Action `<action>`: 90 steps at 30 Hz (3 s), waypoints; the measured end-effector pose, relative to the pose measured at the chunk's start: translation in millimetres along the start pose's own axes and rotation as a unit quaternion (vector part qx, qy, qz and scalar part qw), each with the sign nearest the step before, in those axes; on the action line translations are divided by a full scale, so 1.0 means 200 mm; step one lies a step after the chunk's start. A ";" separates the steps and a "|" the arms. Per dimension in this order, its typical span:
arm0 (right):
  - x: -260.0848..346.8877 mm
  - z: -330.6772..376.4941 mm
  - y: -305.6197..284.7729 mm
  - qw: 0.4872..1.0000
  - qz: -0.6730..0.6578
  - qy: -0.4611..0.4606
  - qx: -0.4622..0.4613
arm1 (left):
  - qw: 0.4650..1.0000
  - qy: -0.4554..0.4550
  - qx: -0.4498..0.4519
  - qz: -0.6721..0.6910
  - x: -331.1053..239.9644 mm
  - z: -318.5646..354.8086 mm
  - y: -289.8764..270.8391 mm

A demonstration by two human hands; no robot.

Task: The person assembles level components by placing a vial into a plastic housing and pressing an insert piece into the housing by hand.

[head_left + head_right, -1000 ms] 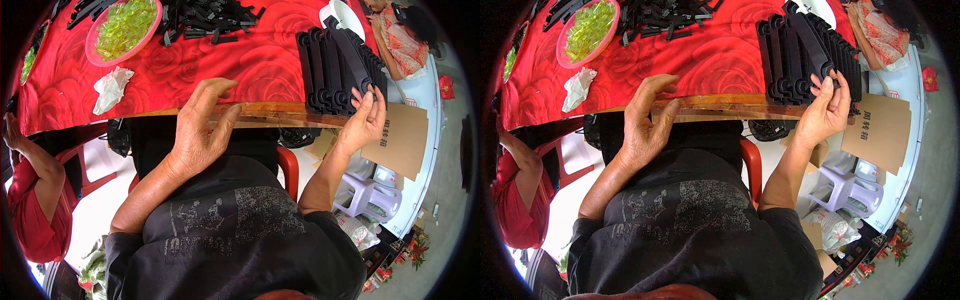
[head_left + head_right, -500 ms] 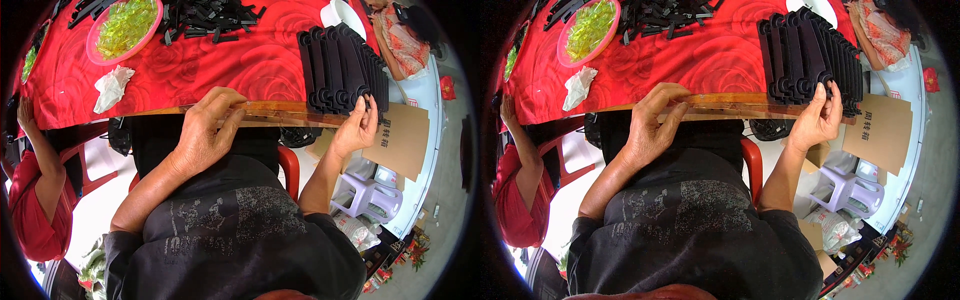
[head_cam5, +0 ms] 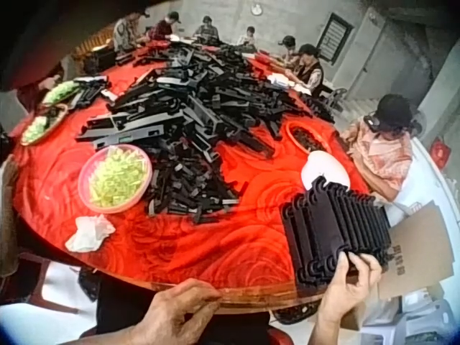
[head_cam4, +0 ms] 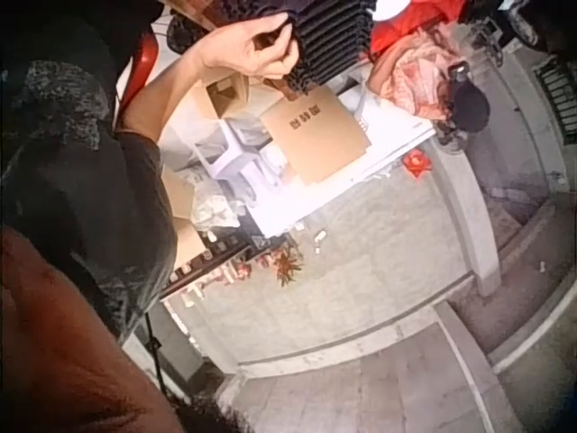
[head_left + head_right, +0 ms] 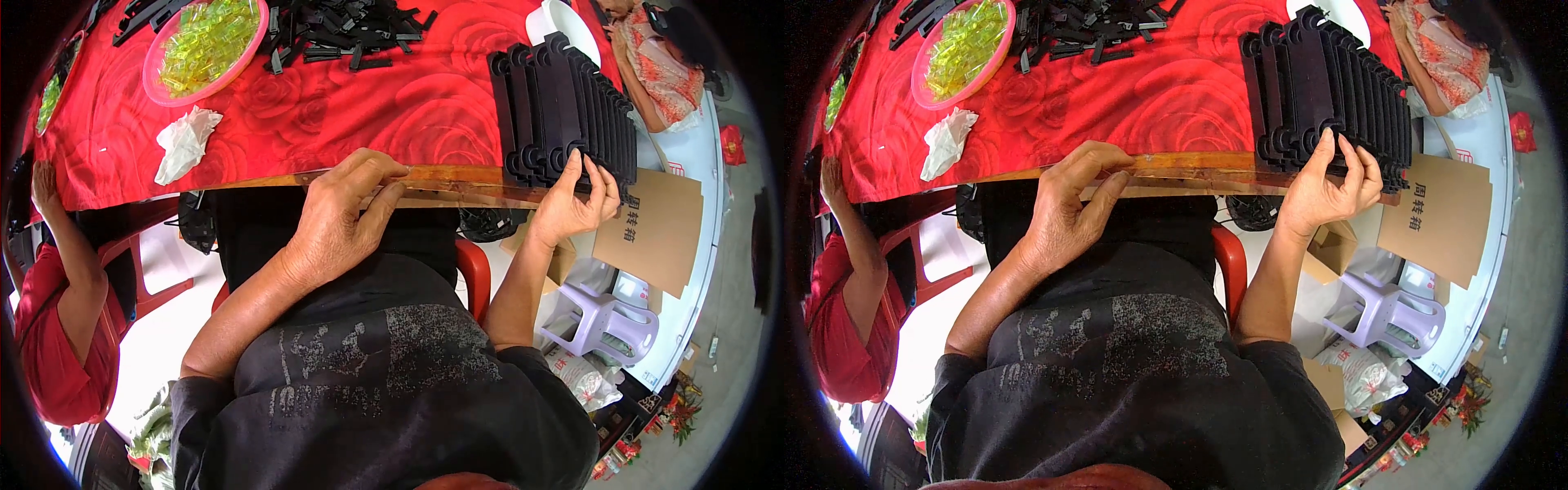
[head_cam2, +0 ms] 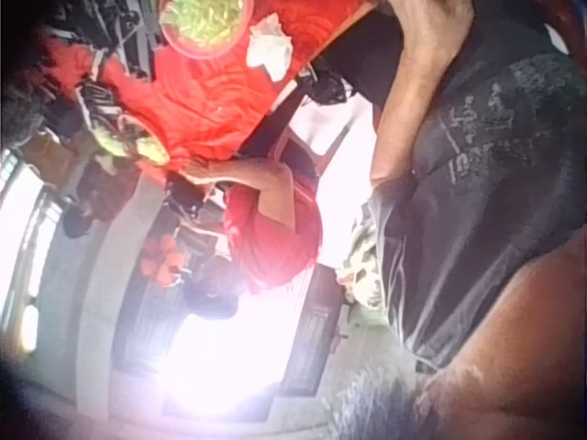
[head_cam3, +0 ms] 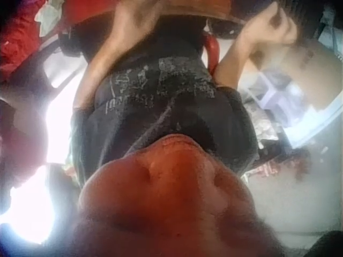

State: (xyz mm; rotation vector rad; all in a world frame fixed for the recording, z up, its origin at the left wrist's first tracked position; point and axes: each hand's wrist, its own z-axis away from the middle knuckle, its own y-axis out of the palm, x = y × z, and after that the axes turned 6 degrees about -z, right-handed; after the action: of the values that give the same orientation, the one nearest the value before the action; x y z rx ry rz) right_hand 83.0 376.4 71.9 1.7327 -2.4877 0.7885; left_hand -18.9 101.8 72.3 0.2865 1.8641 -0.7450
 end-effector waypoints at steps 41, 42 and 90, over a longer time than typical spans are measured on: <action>0.34 -0.05 0.06 0.939 -0.317 0.071 0.111 | 0.998 0.023 0.034 -0.045 0.11 -0.04 -0.04; 0.36 -0.04 0.11 0.927 -0.342 0.074 0.138 | 0.997 0.022 0.029 -0.064 0.13 -0.06 -0.07; 0.45 0.07 0.58 0.434 -0.658 0.560 0.254 | 0.989 0.045 -0.075 -0.119 0.38 -0.16 -0.12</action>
State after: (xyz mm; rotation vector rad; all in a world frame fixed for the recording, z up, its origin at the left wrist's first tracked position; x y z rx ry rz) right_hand -50.6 322.1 39.4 1.5252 0.2114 1.5126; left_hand -86.3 92.4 21.1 0.0015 2.0515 -0.7574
